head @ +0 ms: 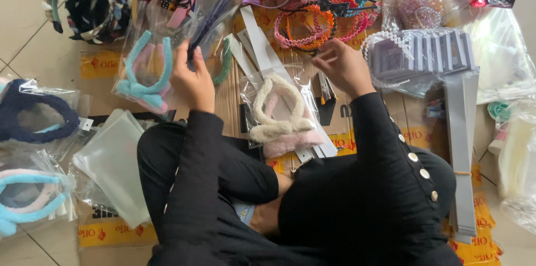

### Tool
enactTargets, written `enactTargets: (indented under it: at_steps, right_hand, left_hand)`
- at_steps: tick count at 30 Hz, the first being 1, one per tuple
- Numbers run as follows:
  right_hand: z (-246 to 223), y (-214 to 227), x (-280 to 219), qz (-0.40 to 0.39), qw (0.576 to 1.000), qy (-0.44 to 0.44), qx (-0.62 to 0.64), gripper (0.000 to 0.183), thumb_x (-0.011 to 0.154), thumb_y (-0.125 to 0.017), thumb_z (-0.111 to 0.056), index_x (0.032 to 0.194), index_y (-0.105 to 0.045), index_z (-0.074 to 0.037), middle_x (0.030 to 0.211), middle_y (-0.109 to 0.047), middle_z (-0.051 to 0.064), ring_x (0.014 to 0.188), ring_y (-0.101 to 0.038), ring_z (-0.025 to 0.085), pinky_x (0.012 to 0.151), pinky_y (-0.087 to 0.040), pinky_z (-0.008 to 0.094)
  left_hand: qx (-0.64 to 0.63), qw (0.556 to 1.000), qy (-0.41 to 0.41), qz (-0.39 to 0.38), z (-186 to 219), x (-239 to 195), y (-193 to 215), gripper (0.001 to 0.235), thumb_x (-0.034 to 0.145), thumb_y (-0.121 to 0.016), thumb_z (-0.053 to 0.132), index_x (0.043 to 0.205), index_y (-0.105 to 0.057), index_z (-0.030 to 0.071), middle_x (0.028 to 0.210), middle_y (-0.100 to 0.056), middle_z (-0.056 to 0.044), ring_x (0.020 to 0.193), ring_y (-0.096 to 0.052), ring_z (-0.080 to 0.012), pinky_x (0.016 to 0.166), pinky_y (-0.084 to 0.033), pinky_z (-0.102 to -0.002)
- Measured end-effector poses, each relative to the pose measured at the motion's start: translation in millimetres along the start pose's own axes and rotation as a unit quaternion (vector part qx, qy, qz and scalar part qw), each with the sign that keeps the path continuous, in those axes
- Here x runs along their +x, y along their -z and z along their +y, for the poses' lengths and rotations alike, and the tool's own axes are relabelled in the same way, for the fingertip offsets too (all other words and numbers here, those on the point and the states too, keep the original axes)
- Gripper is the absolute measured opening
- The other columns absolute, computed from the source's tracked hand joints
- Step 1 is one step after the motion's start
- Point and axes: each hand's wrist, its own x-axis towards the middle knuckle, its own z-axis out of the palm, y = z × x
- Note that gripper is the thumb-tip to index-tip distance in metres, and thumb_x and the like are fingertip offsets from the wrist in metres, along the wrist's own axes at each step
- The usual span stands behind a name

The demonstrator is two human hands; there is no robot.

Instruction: The person sits on the floor and packs various colorful headbands into clear plastic bags. They handle each headband, place it inside a bag, and then seal the bag using a handheld heat sealer before stacking the packaged items.

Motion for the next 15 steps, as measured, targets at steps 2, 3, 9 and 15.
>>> enactTargets:
  at_steps: [2, 3, 9, 15]
  right_hand:
    - [-13.9, 7.4, -9.0, 0.008, 0.995, 0.054, 0.082, 0.047, 0.098, -0.077, -0.033, 0.134, -0.060, -0.008, 0.115, -0.072, 0.018, 0.106, -0.071, 0.038, 0.089, -0.056, 0.053]
    - [-21.8, 11.8, -12.5, 0.018, 0.981, 0.108, 0.163, 0.056, 0.097, -0.079, -0.028, 0.140, -0.054, -0.003, 0.122, -0.069, 0.026, 0.111, -0.068, 0.043, 0.090, -0.056, 0.056]
    - [-54.6, 20.9, -34.3, -0.080, 0.904, 0.179, 0.380, 0.073, 0.098, -0.069, -0.023, 0.155, -0.032, 0.001, 0.146, -0.048, 0.035, 0.134, -0.048, 0.054, 0.111, -0.040, 0.066]
    - [-41.6, 1.4, -36.9, -0.094, 0.870, 0.107, 0.472, 0.019, 0.096, -0.072, -0.013, 0.109, -0.064, -0.001, 0.094, -0.069, 0.007, 0.087, -0.073, 0.015, 0.074, -0.066, 0.035]
  left_hand:
    - [-0.069, 0.997, 0.002, -0.039, 35.8, 2.6, 29.7, 0.019, 0.103, -0.067, 0.023, 0.119, -0.072, 0.014, 0.101, -0.077, -0.013, 0.098, -0.074, -0.0369, 0.087, -0.056, -0.043]
    - [-0.139, 0.987, 0.003, -0.078, 54.0, 5.5, 44.3, 0.022, 0.105, -0.066, 0.024, 0.120, -0.071, 0.009, 0.099, -0.076, -0.017, 0.098, -0.074, -0.0373, 0.088, -0.056, -0.045]
    - [-0.415, 0.853, 0.211, -0.235, 103.8, -31.2, 73.2, 0.024, 0.096, -0.071, 0.008, 0.120, -0.070, 0.007, 0.104, -0.078, -0.013, 0.103, -0.075, -0.0197, 0.099, -0.057, -0.036]
    - [-0.453, 0.814, 0.239, -0.273, 108.3, -37.8, 70.6, 0.039, 0.094, -0.075, 0.012, 0.130, -0.065, 0.003, 0.123, -0.074, -0.016, 0.105, -0.073, -0.0168, 0.087, -0.061, -0.026]
